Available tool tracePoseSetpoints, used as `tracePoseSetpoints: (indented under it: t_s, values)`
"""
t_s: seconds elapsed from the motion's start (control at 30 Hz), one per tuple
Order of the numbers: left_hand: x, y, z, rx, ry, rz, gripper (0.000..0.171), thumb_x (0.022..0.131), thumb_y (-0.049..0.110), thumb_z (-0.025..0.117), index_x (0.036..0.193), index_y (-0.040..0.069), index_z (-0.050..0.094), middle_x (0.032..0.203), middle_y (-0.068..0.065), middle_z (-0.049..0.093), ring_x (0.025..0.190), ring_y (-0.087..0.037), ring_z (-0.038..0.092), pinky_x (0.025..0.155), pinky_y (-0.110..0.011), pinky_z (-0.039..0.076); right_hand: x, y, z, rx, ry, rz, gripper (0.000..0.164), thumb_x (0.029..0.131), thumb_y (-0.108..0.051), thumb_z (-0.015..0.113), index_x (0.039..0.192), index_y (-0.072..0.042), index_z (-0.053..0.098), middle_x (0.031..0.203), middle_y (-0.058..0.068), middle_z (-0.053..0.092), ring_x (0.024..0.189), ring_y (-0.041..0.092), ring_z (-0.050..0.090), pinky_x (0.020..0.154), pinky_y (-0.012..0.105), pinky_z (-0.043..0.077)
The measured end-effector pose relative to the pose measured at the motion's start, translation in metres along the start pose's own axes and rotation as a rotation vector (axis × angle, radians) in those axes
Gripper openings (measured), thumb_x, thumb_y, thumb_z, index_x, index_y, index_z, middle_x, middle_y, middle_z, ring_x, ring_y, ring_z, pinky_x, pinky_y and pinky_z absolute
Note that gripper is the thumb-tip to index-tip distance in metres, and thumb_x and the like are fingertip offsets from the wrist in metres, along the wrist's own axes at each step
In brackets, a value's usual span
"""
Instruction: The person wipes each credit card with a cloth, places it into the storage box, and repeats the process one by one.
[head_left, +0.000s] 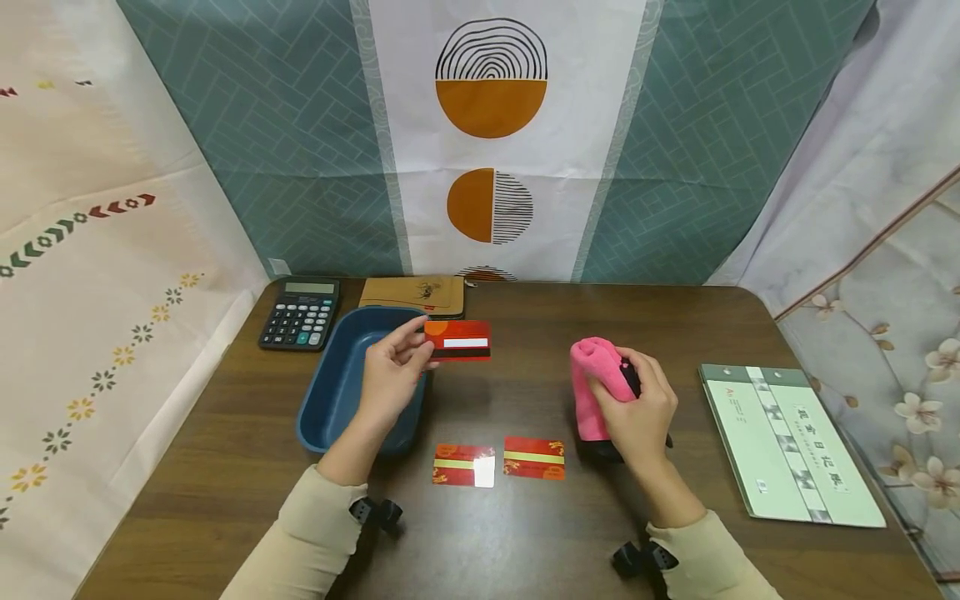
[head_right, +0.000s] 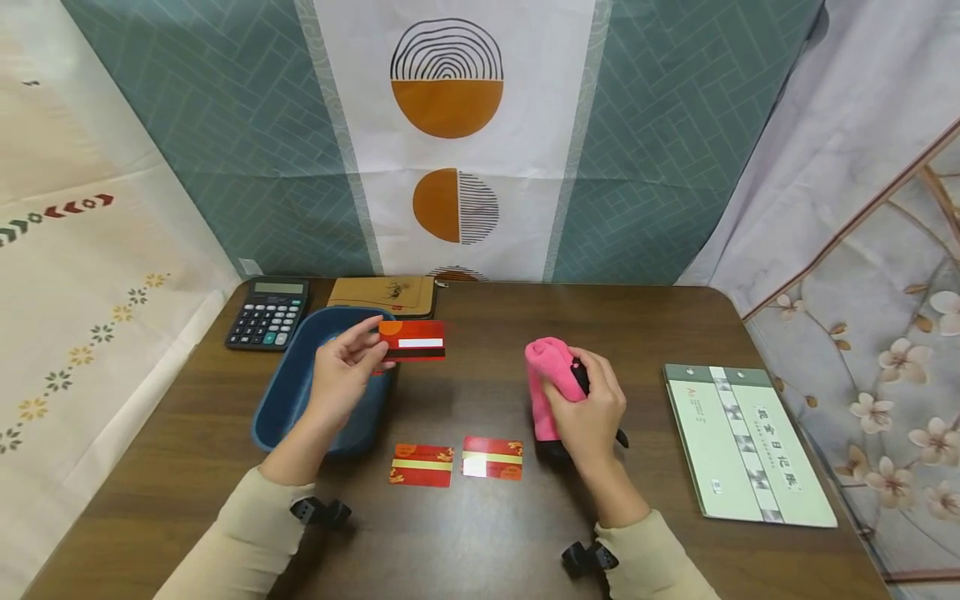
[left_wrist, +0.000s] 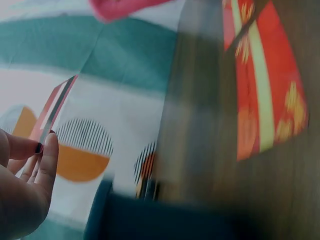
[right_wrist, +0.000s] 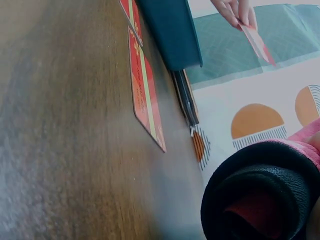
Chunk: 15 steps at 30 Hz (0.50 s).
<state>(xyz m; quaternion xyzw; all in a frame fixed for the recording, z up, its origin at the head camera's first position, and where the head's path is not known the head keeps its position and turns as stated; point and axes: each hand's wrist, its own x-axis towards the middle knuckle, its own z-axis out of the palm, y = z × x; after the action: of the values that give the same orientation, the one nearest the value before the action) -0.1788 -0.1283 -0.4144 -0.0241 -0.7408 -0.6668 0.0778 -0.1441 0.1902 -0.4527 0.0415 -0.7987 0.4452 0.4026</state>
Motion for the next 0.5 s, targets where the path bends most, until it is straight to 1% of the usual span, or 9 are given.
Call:
tracePoseSetpoints:
  t_s: [0.03, 0.1, 0.17, 0.23, 0.33, 0.4, 0.43, 0.5]
  values:
    - [0.002, 0.000, -0.007, 0.018, 0.006, -0.005, 0.044, 0.096, -0.001, 0.066, 0.139, 0.009, 0.062, 0.107, -0.020, 0.068, 0.081, -0.011, 0.072, 0.076, -0.027, 0.061, 0.000, 0.001, 0.000, -0.003, 0.000, 0.000, 0.048, 0.070, -0.004, 0.091, 0.114, 0.000, 0.071, 0.107, 0.015, 0.070, 0.094, 0.031, 0.065, 0.086, 0.008, 0.045]
    - [0.007, -0.001, -0.021, 0.040, 0.018, -0.009, 0.044, 0.097, 0.000, 0.065, 0.140, 0.007, 0.061, 0.108, -0.019, 0.069, 0.082, -0.011, 0.072, 0.076, -0.026, 0.061, 0.000, 0.002, 0.000, 0.001, -0.001, 0.000, 0.048, 0.071, -0.004, 0.091, 0.114, 0.000, 0.071, 0.107, 0.014, 0.070, 0.094, 0.031, 0.065, 0.086, 0.008, 0.045]
    - [0.012, -0.003, -0.036, 0.047, 0.031, -0.020, 0.044, 0.097, 0.001, 0.065, 0.141, 0.006, 0.059, 0.109, -0.018, 0.068, 0.082, -0.012, 0.073, 0.078, -0.029, 0.061, 0.000, 0.002, 0.000, 0.003, -0.002, 0.000, 0.047, 0.071, -0.005, 0.091, 0.114, -0.001, 0.072, 0.107, 0.014, 0.070, 0.094, 0.031, 0.065, 0.086, 0.009, 0.045]
    - [0.019, -0.008, -0.052, 0.056, 0.054, -0.038, 0.045, 0.098, 0.001, 0.064, 0.142, 0.005, 0.058, 0.109, -0.016, 0.067, 0.083, -0.008, 0.072, 0.079, -0.029, 0.061, 0.000, 0.003, 0.000, 0.005, -0.008, 0.004, 0.047, 0.072, -0.006, 0.090, 0.115, -0.001, 0.071, 0.108, 0.014, 0.070, 0.095, 0.030, 0.065, 0.086, 0.009, 0.045]
    - [0.028, -0.018, -0.072, 0.074, 0.094, -0.088, 0.047, 0.099, 0.001, 0.063, 0.144, 0.005, 0.056, 0.112, -0.016, 0.064, 0.083, -0.002, 0.070, 0.080, -0.030, 0.061, -0.001, 0.003, -0.001, 0.003, -0.016, 0.008, 0.047, 0.073, -0.007, 0.090, 0.115, -0.001, 0.071, 0.108, 0.014, 0.070, 0.095, 0.029, 0.065, 0.086, 0.009, 0.046]
    - [0.032, -0.026, -0.083, 0.101, 0.100, -0.129, 0.048, 0.099, 0.001, 0.062, 0.146, 0.005, 0.054, 0.117, -0.019, 0.063, 0.087, 0.001, 0.069, 0.081, -0.030, 0.061, -0.002, 0.003, -0.001, 0.003, -0.023, 0.009, 0.047, 0.074, -0.007, 0.090, 0.116, -0.001, 0.071, 0.109, 0.014, 0.070, 0.096, 0.030, 0.065, 0.086, 0.009, 0.046]
    - [0.034, -0.030, -0.086, 0.112, 0.090, -0.152, 0.048, 0.100, 0.001, 0.061, 0.147, 0.005, 0.053, 0.120, -0.021, 0.062, 0.090, 0.000, 0.069, 0.083, -0.032, 0.060, -0.003, 0.003, -0.001, 0.001, -0.023, 0.008, 0.047, 0.073, -0.007, 0.090, 0.115, -0.001, 0.071, 0.109, 0.015, 0.070, 0.096, 0.030, 0.065, 0.086, 0.009, 0.046]
    - [0.036, -0.038, -0.090, 0.146, 0.060, -0.193, 0.049, 0.100, 0.000, 0.060, 0.148, 0.005, 0.051, 0.124, -0.025, 0.060, 0.094, -0.007, 0.070, 0.084, -0.033, 0.060, -0.004, 0.003, -0.001, -0.007, -0.021, 0.004, 0.047, 0.072, -0.006, 0.091, 0.114, 0.000, 0.071, 0.107, 0.015, 0.070, 0.095, 0.031, 0.065, 0.085, 0.008, 0.045]
